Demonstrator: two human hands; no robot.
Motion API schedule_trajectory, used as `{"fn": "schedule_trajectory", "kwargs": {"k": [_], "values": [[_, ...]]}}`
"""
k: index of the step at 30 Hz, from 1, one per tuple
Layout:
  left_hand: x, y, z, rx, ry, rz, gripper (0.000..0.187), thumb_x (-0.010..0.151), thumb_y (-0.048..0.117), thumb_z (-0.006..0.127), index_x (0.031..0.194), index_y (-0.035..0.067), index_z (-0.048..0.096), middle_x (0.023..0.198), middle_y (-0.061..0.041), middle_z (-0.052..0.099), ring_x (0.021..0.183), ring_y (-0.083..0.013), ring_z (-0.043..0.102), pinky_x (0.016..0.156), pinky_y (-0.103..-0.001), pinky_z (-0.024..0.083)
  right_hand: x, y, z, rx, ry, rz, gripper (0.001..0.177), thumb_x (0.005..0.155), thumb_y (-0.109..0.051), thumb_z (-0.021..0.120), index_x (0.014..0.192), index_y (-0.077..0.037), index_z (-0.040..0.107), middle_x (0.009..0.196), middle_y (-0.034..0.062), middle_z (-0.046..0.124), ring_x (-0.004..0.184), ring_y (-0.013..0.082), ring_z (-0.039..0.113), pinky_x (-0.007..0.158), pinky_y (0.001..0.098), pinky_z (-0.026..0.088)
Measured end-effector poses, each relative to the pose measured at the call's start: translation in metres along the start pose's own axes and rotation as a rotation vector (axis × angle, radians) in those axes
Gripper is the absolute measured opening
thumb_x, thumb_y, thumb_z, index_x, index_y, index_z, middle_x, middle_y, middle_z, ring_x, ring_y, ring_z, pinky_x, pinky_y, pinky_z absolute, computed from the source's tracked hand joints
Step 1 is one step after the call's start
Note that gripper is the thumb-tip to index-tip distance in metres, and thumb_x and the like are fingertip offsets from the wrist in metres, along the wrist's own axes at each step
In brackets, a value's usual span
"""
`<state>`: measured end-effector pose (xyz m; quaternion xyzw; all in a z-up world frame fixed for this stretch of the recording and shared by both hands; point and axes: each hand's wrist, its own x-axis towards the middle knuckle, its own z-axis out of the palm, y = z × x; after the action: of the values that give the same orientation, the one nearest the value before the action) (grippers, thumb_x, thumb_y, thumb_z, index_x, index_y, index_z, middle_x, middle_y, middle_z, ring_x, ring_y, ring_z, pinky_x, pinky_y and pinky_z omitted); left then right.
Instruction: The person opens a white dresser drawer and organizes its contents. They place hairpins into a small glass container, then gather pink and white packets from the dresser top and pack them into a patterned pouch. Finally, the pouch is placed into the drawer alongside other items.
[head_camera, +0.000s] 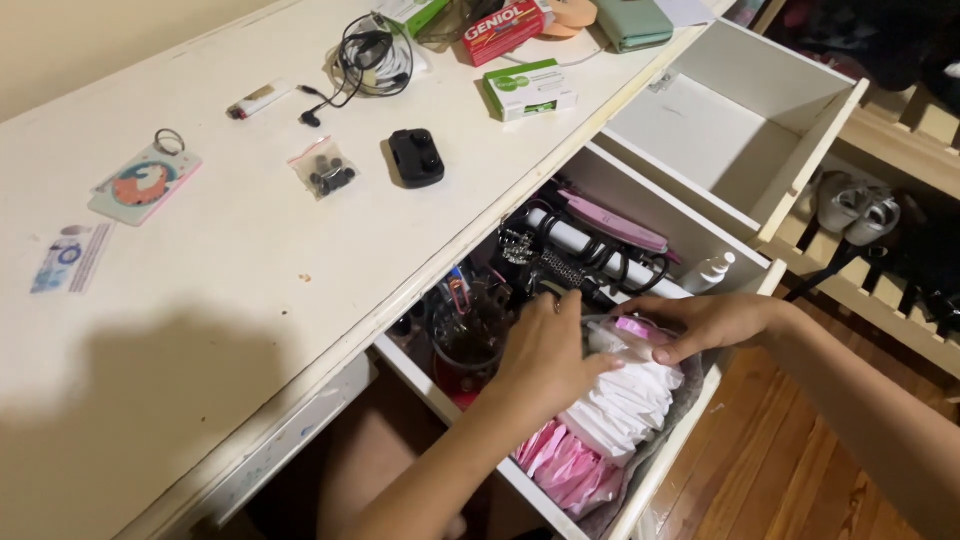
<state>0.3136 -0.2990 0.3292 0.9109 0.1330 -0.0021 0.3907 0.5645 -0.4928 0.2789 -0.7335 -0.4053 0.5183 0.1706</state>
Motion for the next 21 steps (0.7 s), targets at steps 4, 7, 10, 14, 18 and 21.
{"fn": "schedule_trajectory", "kwargs": {"k": [4,7,10,14,18,21], "values": [[0.025,-0.003,0.030,0.286,-0.111,-0.028,0.065,0.097,0.046,0.057,0.142,0.001,0.044,0.127,-0.025,0.057,0.123,-0.0433,0.056,0.097,-0.057,0.043,0.011,0.009,-0.007,0.300,-0.086,-0.028,0.095,0.078,-0.059,0.075,0.153,-0.010,0.044,0.138,0.0212,0.066,0.123,0.0312,0.063,0.099,0.0490,0.056],[0.037,-0.012,0.059,0.351,-0.111,-0.044,0.051,0.099,0.039,0.051,0.132,0.000,0.051,0.115,-0.023,0.064,0.111,-0.0451,0.062,0.088,-0.060,0.043,-0.006,-0.051,0.008,0.557,0.003,0.148,0.084,0.085,-0.061,0.055,0.149,-0.006,0.053,0.132,0.0260,0.069,0.118,0.0378,0.068,0.092,0.0531,0.058],[0.023,0.012,0.040,0.398,-0.175,-0.026,0.032,0.101,0.020,0.049,0.126,0.002,0.057,0.109,-0.020,0.069,0.097,-0.0399,0.068,0.076,-0.053,0.051,0.004,-0.090,0.003,0.414,-0.007,0.306,0.054,0.100,-0.044,0.039,0.131,-0.006,0.060,0.117,0.0215,0.071,0.105,0.0353,0.071,0.087,0.0459,0.060],[0.019,0.002,0.068,0.624,0.036,0.135,0.020,0.096,0.008,0.053,0.106,0.014,0.069,0.090,-0.009,0.075,0.076,-0.0312,0.073,0.058,-0.043,0.053,0.086,0.008,-0.021,-0.587,-0.183,0.014,0.034,0.094,-0.027,0.053,0.119,-0.017,0.074,0.129,0.0015,0.071,0.109,0.0176,0.069,0.094,0.0344,0.054],[0.015,-0.001,0.073,0.612,-0.034,0.159,0.025,0.092,0.004,0.054,0.110,0.008,0.070,0.087,-0.012,0.075,0.071,-0.0326,0.072,0.054,-0.044,0.051,0.082,-0.040,0.003,-0.610,0.169,0.286,0.015,0.079,-0.025,0.066,0.072,-0.016,0.076,0.072,-0.0032,0.071,0.068,0.0098,0.060,0.064,0.0287,0.049],[0.011,-0.007,0.080,0.632,0.017,0.203,0.022,0.090,0.008,0.054,0.105,0.009,0.070,0.081,-0.008,0.074,0.066,-0.0312,0.071,0.053,-0.045,0.048,0.078,-0.054,0.005,-0.791,0.340,0.257,0.024,0.069,-0.032,0.074,0.082,-0.012,0.069,0.074,0.0068,0.069,0.068,0.0277,0.067,0.056,0.0388,0.054]]}}
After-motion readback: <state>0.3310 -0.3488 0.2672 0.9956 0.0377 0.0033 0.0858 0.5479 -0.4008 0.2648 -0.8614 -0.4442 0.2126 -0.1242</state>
